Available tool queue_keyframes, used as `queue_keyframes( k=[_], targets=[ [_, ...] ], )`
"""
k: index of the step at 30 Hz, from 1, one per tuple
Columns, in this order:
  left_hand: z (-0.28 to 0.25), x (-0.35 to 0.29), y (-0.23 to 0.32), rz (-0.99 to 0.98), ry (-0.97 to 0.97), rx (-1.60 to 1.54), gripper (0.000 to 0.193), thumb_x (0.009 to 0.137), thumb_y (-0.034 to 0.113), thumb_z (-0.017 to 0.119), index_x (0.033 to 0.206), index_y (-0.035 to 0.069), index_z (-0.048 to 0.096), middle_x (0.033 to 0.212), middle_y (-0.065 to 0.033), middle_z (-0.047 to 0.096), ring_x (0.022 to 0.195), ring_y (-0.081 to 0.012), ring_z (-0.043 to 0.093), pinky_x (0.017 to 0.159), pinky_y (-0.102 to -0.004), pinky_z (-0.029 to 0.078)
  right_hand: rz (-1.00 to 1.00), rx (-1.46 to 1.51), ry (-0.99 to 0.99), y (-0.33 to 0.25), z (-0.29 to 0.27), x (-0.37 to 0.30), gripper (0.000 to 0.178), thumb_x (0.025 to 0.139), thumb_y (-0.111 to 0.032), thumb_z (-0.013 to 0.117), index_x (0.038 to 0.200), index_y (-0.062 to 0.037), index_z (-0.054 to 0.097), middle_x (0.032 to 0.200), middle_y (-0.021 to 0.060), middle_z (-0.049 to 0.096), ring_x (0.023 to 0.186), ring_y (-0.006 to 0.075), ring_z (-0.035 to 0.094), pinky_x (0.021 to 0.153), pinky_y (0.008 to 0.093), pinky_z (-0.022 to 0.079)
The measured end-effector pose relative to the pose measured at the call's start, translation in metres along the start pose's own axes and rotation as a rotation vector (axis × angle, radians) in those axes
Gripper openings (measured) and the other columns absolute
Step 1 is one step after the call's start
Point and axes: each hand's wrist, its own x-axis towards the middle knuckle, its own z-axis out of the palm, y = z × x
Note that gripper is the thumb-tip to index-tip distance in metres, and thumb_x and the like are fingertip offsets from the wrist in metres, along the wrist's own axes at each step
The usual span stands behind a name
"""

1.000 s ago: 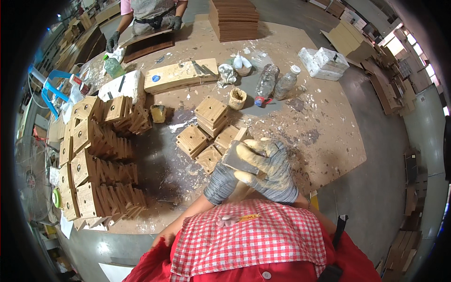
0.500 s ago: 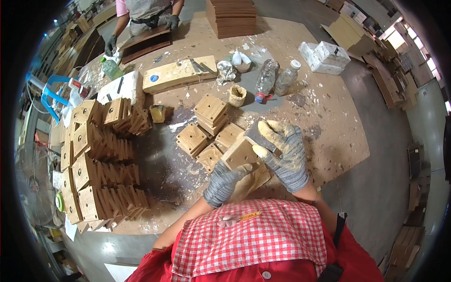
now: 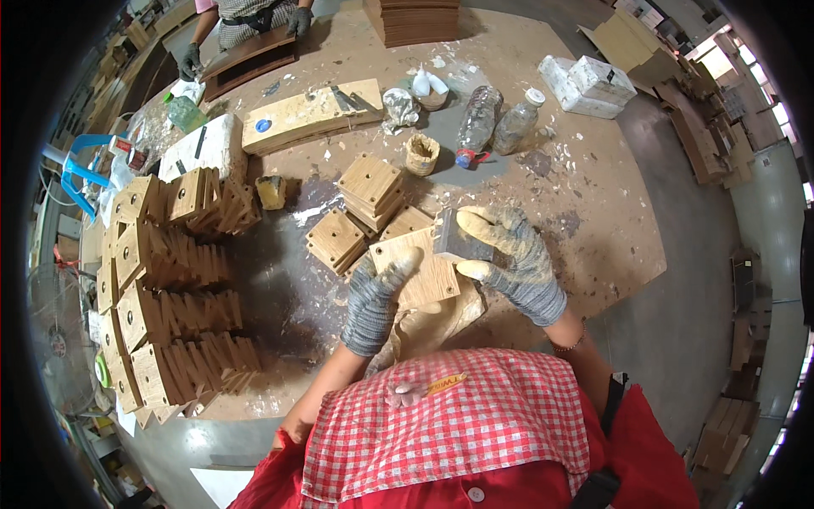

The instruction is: Applying wood filler or adhesive paste to small wooden blocks and assembling them.

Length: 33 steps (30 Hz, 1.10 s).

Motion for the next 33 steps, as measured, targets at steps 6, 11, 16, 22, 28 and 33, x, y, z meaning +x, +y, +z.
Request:
queue_keyframes(
  k=[6,11,16,22,28,33],
  targets=[
    [-0.005,0.007,0.012,0.032,0.093,0.076,0.038,0.086,-0.003,0.053,0.118,0.016,0.059,0.106,-0.012,0.058,0.089,-0.0214,0.061,0.079,-0.0311,0.05,-0.4,-0.431,-0.109,0.005,-0.007,-0.002,0.047,0.073,-0.028,0.069,0.115,-0.0099,0.059,0.118,0.0056,0.055,0.099,0.0282,0.051,0.088,0.0401,0.04],
    [0.0,0.012,0.019,-0.379,0.285,-0.555,0.027,0.09,0.01,0.055,0.114,0.001,0.059,0.102,-0.0097,0.062,0.09,-0.0164,0.06,0.078,-0.0278,0.049,-0.243,-0.391,-0.166,-0.008,-0.002,-0.024,0.045,0.074,-0.029,0.068,0.113,-0.0096,0.059,0.115,0.0082,0.055,0.099,0.0293,0.051,0.089,0.0405,0.04],
    [0.004,0.012,0.013,-0.435,0.187,-0.609,0.033,0.09,0.016,0.054,0.117,-0.003,0.055,0.115,-0.0132,0.059,0.105,-0.0212,0.056,0.094,-0.0336,0.043,-0.052,-0.379,0.031,-0.006,0.01,-0.034,0.046,0.076,-0.028,0.067,0.116,-0.0068,0.058,0.111,0.0099,0.055,0.098,0.0286,0.051,0.089,0.0398,0.039],
    [0.016,0.005,0.026,-0.519,0.224,-0.63,0.032,0.089,0.02,0.059,0.111,-0.003,0.06,0.106,-0.01,0.063,0.089,-0.014,0.059,0.077,-0.0265,0.049,-0.073,-0.469,0.116,-0.009,0.033,-0.049,0.048,0.076,-0.03,0.068,0.118,-0.0093,0.057,0.116,0.0087,0.053,0.104,0.0262,0.048,0.093,0.0389,0.036],
    [0.019,0.01,0.03,-0.691,0.313,-0.897,0.036,0.09,0.02,0.055,0.118,-0.003,0.056,0.115,-0.0112,0.06,0.103,-0.0169,0.057,0.09,-0.0294,0.044,-0.326,-0.463,0.068,-0.021,0.032,-0.049,0.032,0.078,-0.027,0.065,0.109,-0.019,0.057,0.118,0.0051,0.052,0.107,0.0249,0.047,0.091,0.045,0.036],
    [0.013,0.012,0.028,-0.609,0.276,-1.011,0.035,0.089,0.015,0.056,0.118,-0.004,0.054,0.113,-0.0103,0.061,0.1,-0.0174,0.059,0.087,-0.0282,0.047,-0.031,-0.446,0.188,-0.006,0.018,-0.037,0.041,0.077,-0.029,0.065,0.115,-0.013,0.059,0.114,0.0082,0.054,0.102,0.028,0.048,0.09,0.0416,0.037]
  ],
)
